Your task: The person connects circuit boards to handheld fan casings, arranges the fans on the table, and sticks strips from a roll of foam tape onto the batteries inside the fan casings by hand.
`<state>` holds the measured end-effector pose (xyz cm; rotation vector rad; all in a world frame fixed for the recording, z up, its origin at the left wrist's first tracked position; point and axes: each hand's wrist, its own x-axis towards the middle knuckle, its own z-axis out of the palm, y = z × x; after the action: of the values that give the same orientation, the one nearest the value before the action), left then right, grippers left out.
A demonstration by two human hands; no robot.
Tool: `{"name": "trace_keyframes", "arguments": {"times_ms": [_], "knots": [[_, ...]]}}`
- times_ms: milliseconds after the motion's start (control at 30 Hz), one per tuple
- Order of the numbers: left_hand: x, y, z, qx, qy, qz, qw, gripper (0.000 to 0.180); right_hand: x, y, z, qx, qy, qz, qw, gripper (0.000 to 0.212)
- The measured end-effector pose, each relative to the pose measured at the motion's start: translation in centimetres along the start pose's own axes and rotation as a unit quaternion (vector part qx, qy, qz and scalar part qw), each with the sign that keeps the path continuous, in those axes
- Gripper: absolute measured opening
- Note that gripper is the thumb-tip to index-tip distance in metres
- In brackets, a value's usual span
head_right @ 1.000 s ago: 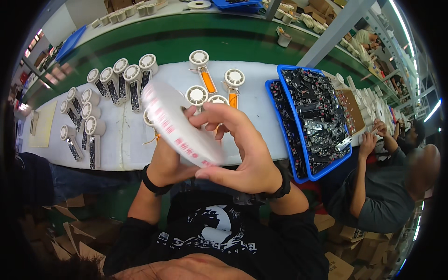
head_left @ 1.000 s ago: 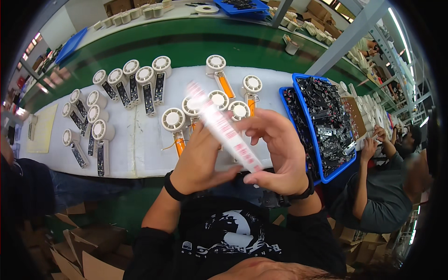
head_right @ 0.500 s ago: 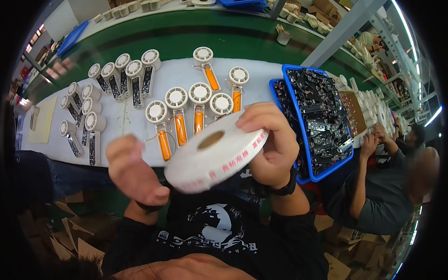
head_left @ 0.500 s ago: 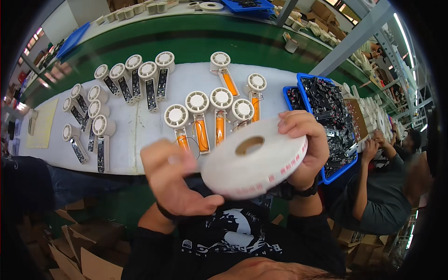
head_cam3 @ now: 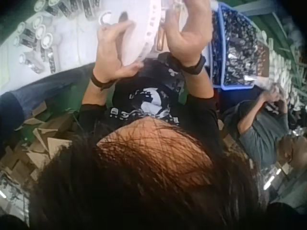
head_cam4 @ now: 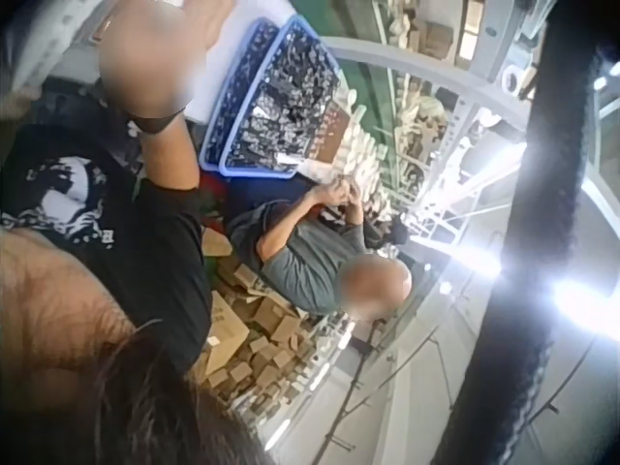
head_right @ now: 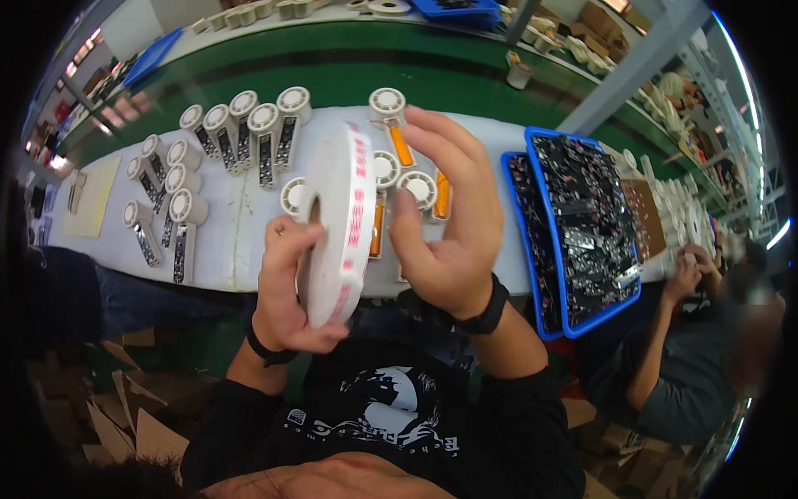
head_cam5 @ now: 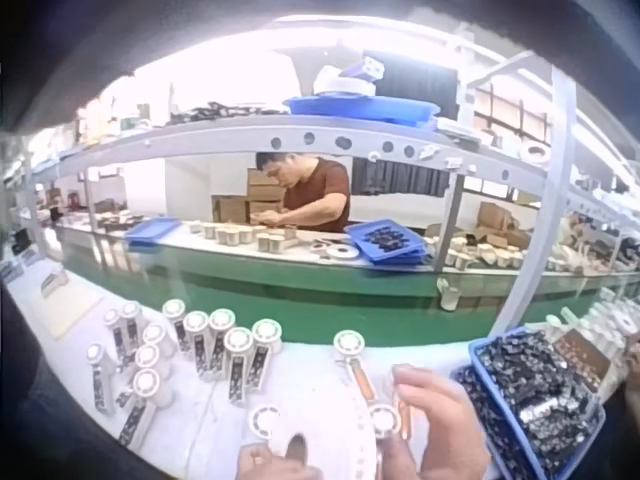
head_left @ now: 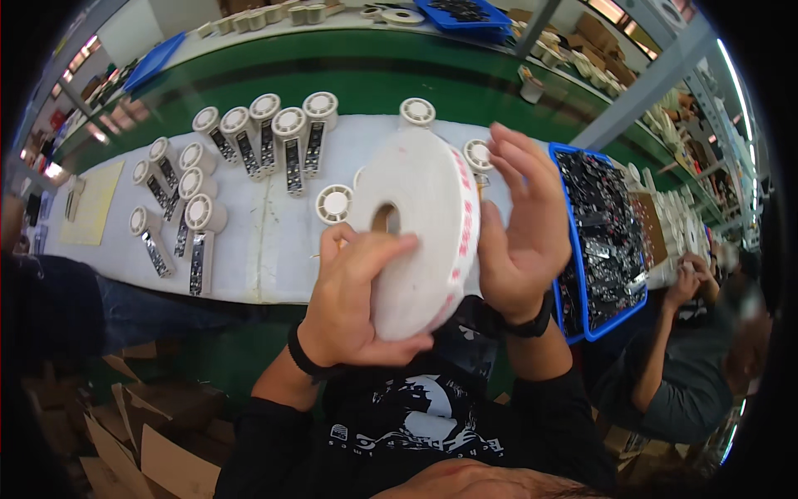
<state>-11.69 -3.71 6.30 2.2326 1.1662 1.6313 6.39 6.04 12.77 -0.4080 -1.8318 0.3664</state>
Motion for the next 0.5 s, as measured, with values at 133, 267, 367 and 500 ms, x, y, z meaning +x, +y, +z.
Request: {"name": "trace_keyframes", "arguments": {"times_ms": [133,267,367,500], "knots": [[0.9,-0.3,-0.5,0.174,0.032,-0.045,0.983,0.091,-1.1,-0.4,-0.6,-0.014,-0.047,-0.019,0.999,0.024],[0.7,-0.4,-0.7,0.176,0.034,-0.104,0.978,0.083,-1.9,-0.4,0.7,-0.005,-0.088,-0.034,0.995,0.029],[0.6,-0.6,-0.5,0.19,0.057,-0.099,0.975,0.081,-2.6,-0.7,2.6,-0.014,-0.078,-0.028,0.996,0.033],[0.3,-0.9,-0.5,0.228,0.072,-0.106,0.965,0.078,-4.3,-1.3,4.1,0.005,-0.056,-0.002,0.998,0.035]]}}
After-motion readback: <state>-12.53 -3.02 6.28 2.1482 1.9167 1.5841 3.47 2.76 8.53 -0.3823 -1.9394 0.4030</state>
